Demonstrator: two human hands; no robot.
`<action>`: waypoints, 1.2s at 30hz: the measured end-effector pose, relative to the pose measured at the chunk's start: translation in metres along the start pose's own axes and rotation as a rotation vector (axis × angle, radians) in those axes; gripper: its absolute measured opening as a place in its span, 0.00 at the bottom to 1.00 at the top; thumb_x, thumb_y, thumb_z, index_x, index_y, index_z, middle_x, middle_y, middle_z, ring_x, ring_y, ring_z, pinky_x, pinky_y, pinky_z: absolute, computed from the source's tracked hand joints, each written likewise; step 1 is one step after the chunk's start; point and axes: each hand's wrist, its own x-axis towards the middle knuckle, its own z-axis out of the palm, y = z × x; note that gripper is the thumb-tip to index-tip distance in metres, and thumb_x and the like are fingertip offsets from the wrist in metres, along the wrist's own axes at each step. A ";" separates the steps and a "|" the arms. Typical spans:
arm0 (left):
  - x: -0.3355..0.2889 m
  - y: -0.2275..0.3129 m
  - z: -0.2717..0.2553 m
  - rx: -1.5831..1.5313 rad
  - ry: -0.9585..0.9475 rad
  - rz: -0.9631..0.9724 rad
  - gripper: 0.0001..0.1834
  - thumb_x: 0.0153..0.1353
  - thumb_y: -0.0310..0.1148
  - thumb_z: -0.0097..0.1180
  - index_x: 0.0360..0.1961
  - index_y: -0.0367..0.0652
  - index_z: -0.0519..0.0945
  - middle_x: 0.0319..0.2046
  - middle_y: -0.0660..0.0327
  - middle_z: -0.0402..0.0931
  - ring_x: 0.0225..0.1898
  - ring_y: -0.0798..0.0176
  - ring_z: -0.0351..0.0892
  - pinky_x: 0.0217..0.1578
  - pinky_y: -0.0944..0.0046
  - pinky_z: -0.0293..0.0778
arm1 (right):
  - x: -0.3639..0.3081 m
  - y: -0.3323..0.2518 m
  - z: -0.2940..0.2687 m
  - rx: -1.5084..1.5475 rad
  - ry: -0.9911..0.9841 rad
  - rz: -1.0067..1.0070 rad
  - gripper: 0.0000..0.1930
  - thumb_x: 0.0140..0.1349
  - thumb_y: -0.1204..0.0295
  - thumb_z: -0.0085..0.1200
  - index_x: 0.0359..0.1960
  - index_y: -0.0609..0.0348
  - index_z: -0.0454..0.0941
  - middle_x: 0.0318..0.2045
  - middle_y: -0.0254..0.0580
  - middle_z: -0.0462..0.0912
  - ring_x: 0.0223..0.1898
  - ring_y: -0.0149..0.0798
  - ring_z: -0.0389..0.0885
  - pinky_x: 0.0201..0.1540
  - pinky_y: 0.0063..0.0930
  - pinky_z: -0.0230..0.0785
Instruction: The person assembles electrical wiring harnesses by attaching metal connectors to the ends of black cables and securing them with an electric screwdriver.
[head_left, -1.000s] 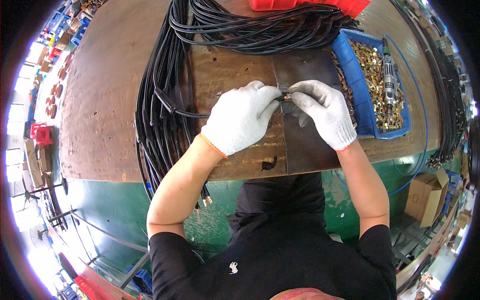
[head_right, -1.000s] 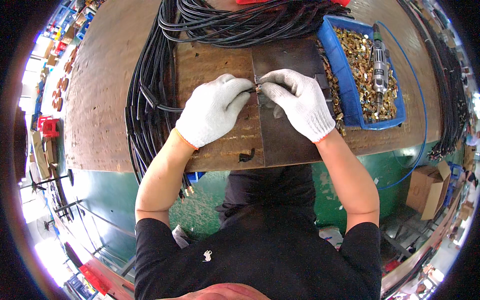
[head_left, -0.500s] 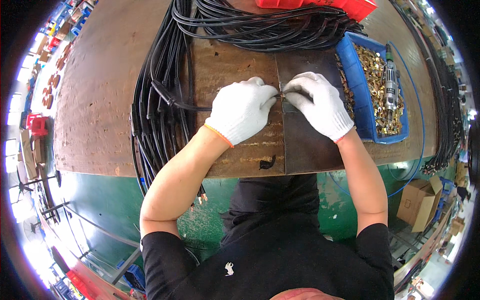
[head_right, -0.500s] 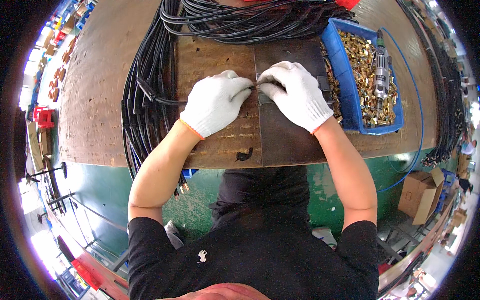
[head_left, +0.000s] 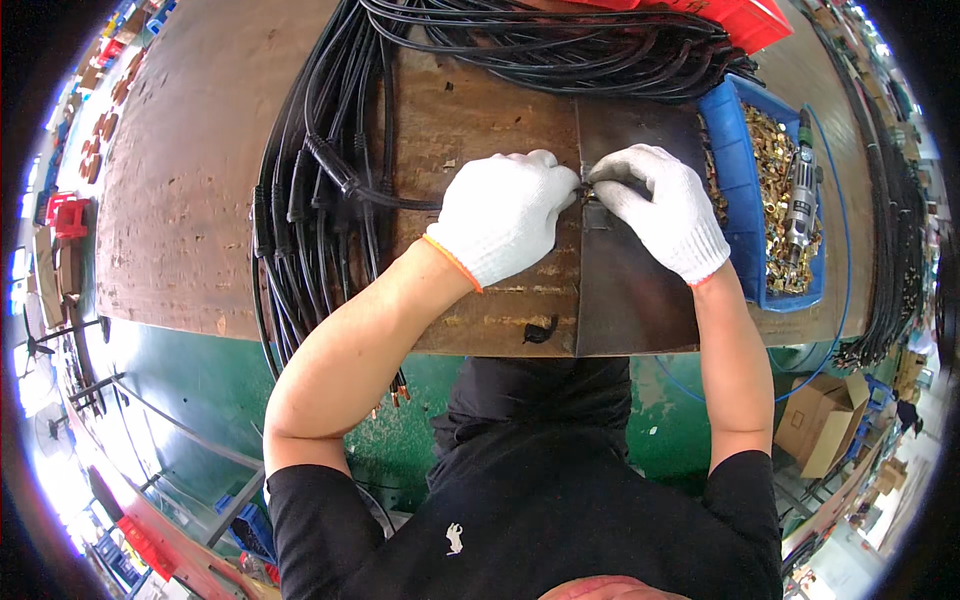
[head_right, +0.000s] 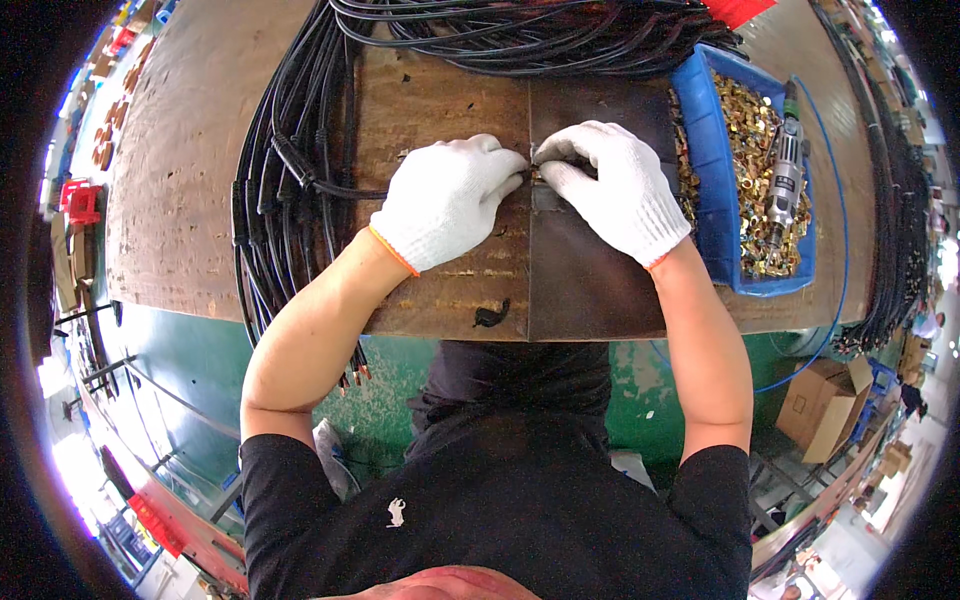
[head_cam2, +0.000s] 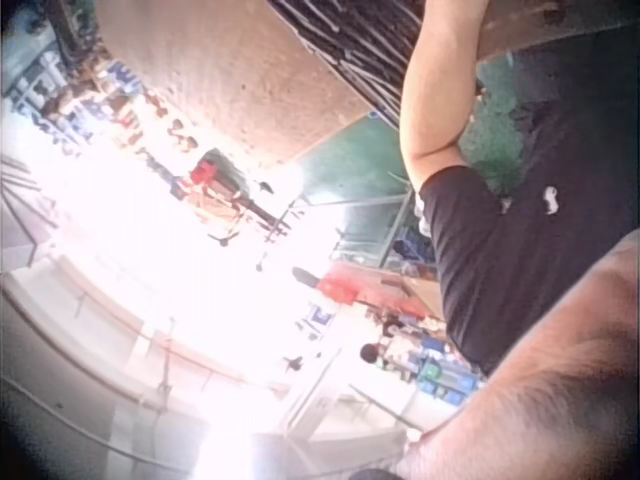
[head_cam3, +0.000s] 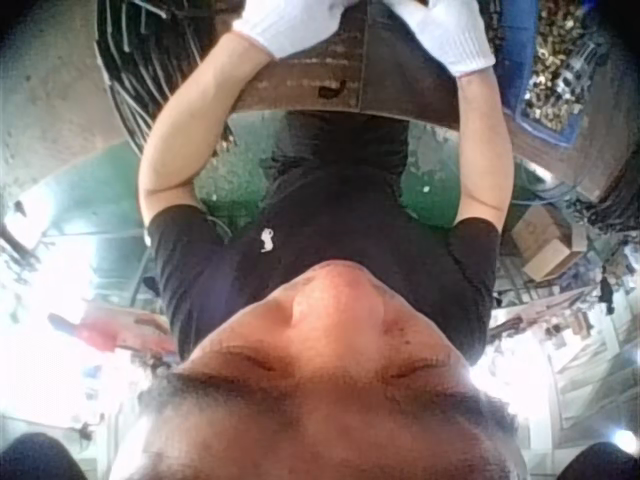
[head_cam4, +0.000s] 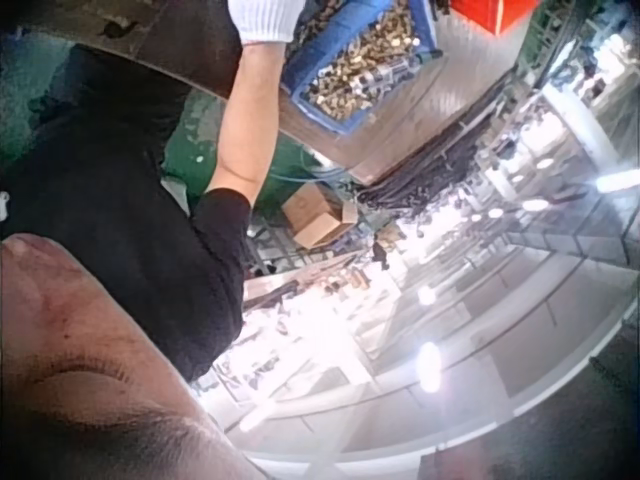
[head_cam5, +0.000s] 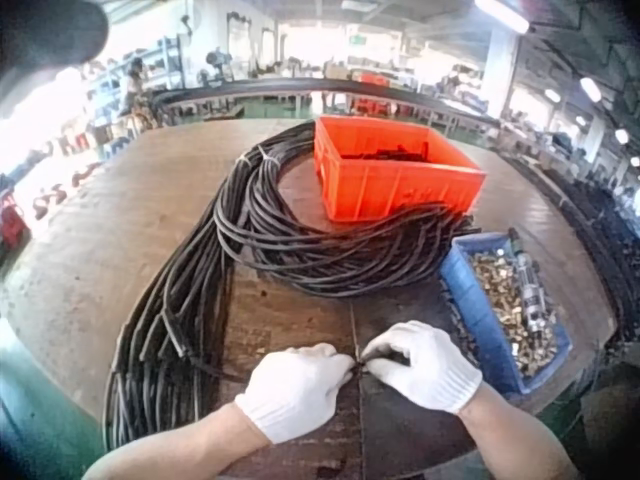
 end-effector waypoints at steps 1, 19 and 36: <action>0.001 0.000 0.001 0.021 -0.008 0.010 0.08 0.69 0.37 0.61 0.43 0.48 0.88 0.36 0.53 0.84 0.36 0.42 0.87 0.38 0.44 0.82 | 0.000 0.002 -0.001 0.001 0.003 -0.021 0.09 0.64 0.70 0.66 0.44 0.56 0.89 0.41 0.44 0.90 0.48 0.49 0.87 0.53 0.39 0.78; 0.000 -0.003 0.002 -0.041 0.047 0.015 0.10 0.69 0.39 0.61 0.43 0.49 0.90 0.38 0.54 0.86 0.38 0.43 0.87 0.40 0.46 0.83 | -0.061 0.065 -0.129 -0.961 0.505 0.506 0.36 0.70 0.44 0.62 0.74 0.46 0.73 0.62 0.55 0.82 0.64 0.61 0.80 0.66 0.54 0.73; -0.002 -0.006 0.004 -0.073 0.061 0.036 0.10 0.69 0.39 0.61 0.43 0.48 0.90 0.38 0.52 0.86 0.41 0.42 0.87 0.44 0.45 0.82 | -0.068 0.059 -0.167 1.057 0.869 0.203 0.20 0.71 0.64 0.56 0.57 0.65 0.79 0.37 0.44 0.85 0.29 0.35 0.80 0.30 0.26 0.73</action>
